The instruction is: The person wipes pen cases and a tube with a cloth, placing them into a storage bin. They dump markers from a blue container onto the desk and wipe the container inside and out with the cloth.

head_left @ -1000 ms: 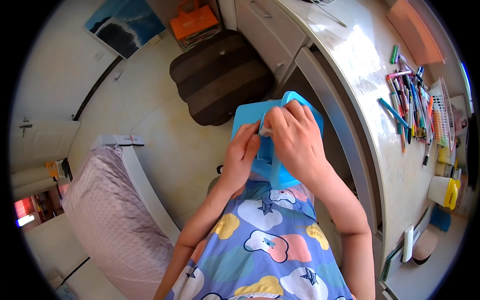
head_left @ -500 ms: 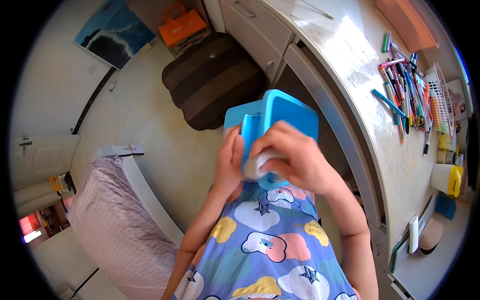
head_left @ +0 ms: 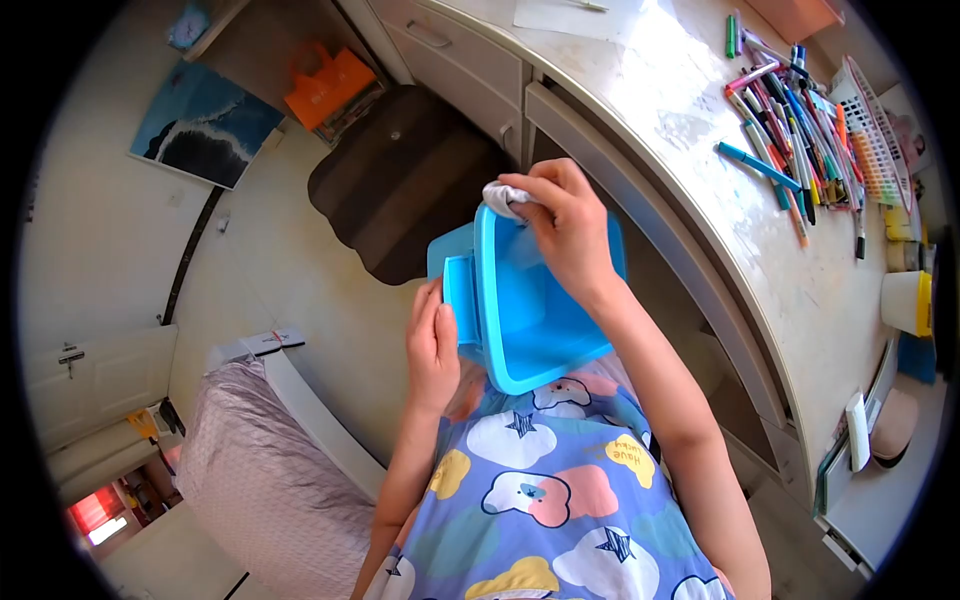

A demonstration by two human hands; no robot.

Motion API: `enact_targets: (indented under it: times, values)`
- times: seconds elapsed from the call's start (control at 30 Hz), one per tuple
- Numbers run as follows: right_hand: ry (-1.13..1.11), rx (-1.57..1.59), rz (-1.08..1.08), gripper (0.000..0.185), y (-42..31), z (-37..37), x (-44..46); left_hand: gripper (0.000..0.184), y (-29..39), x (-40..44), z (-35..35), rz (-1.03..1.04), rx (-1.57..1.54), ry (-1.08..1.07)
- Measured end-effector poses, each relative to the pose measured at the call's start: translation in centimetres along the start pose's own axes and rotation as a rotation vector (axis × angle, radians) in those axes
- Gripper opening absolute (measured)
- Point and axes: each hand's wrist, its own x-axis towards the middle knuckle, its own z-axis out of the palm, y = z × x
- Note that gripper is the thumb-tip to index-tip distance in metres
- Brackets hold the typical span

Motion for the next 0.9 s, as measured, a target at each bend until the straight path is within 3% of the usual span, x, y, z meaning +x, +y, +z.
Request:
enact_targets:
  times: [0.03, 0.13, 0.17, 0.43, 0.47, 0.6, 0.7, 0.77, 0.83, 0.9]
  values:
    - [0.041, -0.018, 0.033, 0.043, -0.2, -0.1, 0.5, 0.033, -0.2, -0.1, -0.1, -0.014, -0.018, 0.014]
    - [-0.219, 0.037, -0.321, 0.052, -2.5, 0.5, 0.1, 0.033, -1.1, -0.4, -0.1, -0.046, -0.052, 0.04]
    - [-0.313, 0.011, -0.266, 0.053, -2.5, 1.2, -0.4, 0.033, -1.4, -0.5, -0.2, -0.047, -0.046, 0.04]
    - [-0.24, -0.227, -0.006, 0.042, 5.2, 0.4, -1.6, 0.031, -4.6, -1.6, -3.6, -0.163, -0.035, 0.081]
    - [-0.26, -0.255, -0.011, 0.041, 5.5, 0.2, -1.8, 0.031, -5.4, -2.0, -4.5, -0.217, -0.048, 0.057]
    - [-0.316, -0.294, -0.133, 0.038, 4.8, 0.2, -1.6, 0.039, -2.8, -0.1, -6.0, -0.11, 0.044, 0.103]
    - [-0.371, -0.232, -0.259, 0.039, 1.8, 0.7, -1.0, 0.048, 2.2, 2.6, -6.1, 0.135, 0.344, 0.063]
    - [-0.425, -0.233, -0.298, 0.038, 0.5, 1.4, -0.8, 0.052, 3.1, 3.6, -6.0, 0.132, 0.573, -0.107]
    - [-0.479, -0.284, -0.29, 0.036, 0.1, 2.0, -0.9, 0.044, 1.9, 3.6, -5.7, 0.014, 0.493, -0.186]
    - [-0.356, -0.243, -0.379, 0.031, -0.5, 2.5, -1.2, 0.039, 1.2, 3.7, -5.9, -0.13, 0.41, -0.269]
